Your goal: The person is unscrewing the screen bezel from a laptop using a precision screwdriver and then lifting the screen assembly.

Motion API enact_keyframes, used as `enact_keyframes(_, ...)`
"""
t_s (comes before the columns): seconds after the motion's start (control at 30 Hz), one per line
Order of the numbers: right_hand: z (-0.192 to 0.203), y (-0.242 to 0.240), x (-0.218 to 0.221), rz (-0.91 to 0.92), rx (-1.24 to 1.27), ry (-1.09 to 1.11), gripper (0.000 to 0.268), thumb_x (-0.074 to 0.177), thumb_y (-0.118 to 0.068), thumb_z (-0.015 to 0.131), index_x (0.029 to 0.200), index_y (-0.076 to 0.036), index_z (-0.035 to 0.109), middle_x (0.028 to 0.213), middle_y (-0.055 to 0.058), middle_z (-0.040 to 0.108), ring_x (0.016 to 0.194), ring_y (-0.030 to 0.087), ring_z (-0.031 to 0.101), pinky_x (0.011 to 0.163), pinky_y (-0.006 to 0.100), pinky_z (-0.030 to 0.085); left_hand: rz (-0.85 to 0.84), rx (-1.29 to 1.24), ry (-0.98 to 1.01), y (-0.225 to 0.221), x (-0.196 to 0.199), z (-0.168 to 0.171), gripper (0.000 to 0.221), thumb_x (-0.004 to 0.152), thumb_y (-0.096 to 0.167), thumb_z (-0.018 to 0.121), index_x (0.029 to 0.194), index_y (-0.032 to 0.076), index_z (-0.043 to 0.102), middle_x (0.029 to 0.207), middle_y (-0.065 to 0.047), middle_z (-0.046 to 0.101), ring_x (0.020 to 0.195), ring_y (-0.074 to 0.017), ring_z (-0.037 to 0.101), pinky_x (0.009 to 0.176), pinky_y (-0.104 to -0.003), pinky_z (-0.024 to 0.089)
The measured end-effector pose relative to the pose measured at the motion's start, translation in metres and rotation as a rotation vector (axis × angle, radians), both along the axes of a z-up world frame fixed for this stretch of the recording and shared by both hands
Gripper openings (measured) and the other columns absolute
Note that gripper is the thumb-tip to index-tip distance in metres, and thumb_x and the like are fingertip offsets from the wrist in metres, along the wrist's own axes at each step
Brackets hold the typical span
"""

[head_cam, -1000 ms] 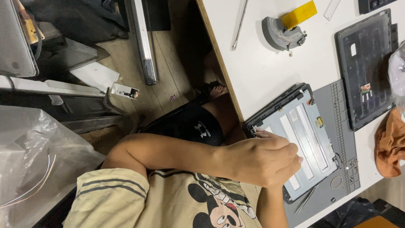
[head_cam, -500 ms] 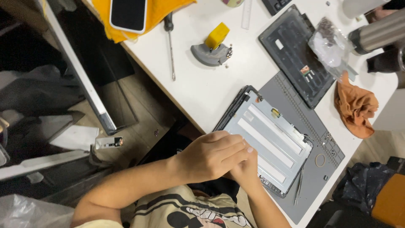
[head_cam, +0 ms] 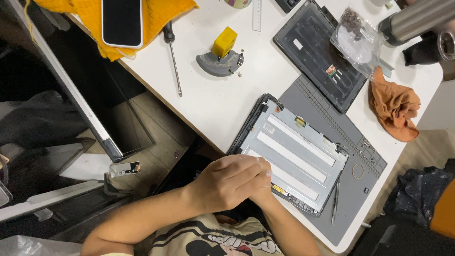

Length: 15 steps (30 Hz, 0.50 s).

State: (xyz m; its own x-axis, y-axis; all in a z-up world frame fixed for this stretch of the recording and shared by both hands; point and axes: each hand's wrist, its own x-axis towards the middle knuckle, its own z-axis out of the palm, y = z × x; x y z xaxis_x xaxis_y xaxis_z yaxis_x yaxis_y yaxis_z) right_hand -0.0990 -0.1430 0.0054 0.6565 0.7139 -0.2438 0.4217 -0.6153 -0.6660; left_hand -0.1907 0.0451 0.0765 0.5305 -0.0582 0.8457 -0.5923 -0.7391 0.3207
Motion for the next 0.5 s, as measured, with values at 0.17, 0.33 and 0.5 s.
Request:
enact_keyframes(0.17,0.001,0.01,-0.007,0.021,-0.015,0.029,0.014,0.091,-0.022,0.05,0.094,-0.015,0.061,0.082,-0.005,0.057,0.072,0.013,0.056,0.066,0.03,0.05,0.027,0.011,-0.015,0.001,0.002,-0.009,0.012,0.106,0.008,0.066,0.102,0.01,0.078,0.11,-0.005,0.073,0.109,-0.0196,0.067,0.091,-0.031,0.051)
enact_keyframes(0.33,0.012,0.023,-0.021,0.033,-0.024,0.051,0.014,0.091,-0.023,0.049,0.093,-0.015,0.061,0.082,-0.006,0.056,0.072,0.011,0.056,0.066,0.029,0.05,0.045,0.022,-0.008,-0.001,0.0,-0.013,0.002,0.104,0.007,0.075,0.104,0.007,0.078,0.107,-0.004,0.07,0.11,-0.0168,0.062,0.082,-0.03,0.051)
enact_keyframes(0.5,0.033,0.03,-0.052,-0.311,0.508,-0.208,0.009,0.095,-0.015,0.065,0.102,-0.011,0.067,0.101,0.006,0.073,0.091,0.021,0.071,0.082,0.033,0.057,0.091,0.021,0.011,-0.003,-0.004,-0.017,0.019,0.108,0.007,0.059,0.111,0.005,0.077,0.108,-0.006,0.073,0.102,-0.019,0.068,0.088,-0.031,0.05)
